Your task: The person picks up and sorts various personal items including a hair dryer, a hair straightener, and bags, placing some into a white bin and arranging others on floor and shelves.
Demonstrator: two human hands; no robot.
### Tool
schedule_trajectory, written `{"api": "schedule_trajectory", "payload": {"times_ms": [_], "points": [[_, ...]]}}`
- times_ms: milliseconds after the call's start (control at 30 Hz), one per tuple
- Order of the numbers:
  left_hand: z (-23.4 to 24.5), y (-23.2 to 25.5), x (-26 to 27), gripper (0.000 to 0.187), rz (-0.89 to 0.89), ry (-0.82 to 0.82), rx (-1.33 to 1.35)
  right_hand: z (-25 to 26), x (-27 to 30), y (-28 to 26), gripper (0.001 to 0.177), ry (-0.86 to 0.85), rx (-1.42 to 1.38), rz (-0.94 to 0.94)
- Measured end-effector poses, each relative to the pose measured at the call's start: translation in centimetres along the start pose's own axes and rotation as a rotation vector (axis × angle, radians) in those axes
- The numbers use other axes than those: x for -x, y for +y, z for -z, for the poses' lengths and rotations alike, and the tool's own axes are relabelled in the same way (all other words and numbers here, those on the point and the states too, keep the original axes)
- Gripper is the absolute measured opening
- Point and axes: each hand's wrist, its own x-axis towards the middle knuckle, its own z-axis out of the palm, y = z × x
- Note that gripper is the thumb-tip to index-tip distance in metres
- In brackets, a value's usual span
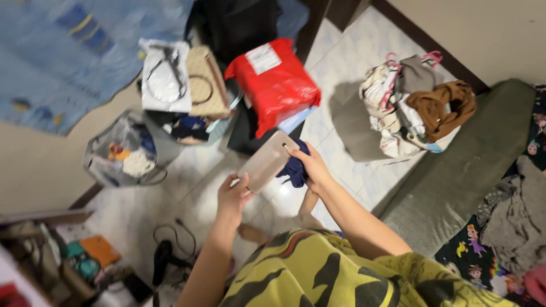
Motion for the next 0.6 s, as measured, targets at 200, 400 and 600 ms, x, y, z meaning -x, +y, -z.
{"api": "schedule_trajectory", "payload": {"times_ms": [200,400,600], "points": [[-13.8,-0.7,-2.3,0.030,-0.009,-0.240,-0.144,10.2,-4.0,-8.7,0.031,0.050,-0.090,0.051],[-28.1,-2.1,-6.3,0.027,-0.120,-0.309,0.009,18.9,-9.5,-17.6,0.035,0.107,-0.174,0.162],[-37.2,0.1,-12.6,0.027,-0.166,-0.258,0.099,24.2,-12.1,-23.9,0.036,0.128,-0.238,0.206]]}}
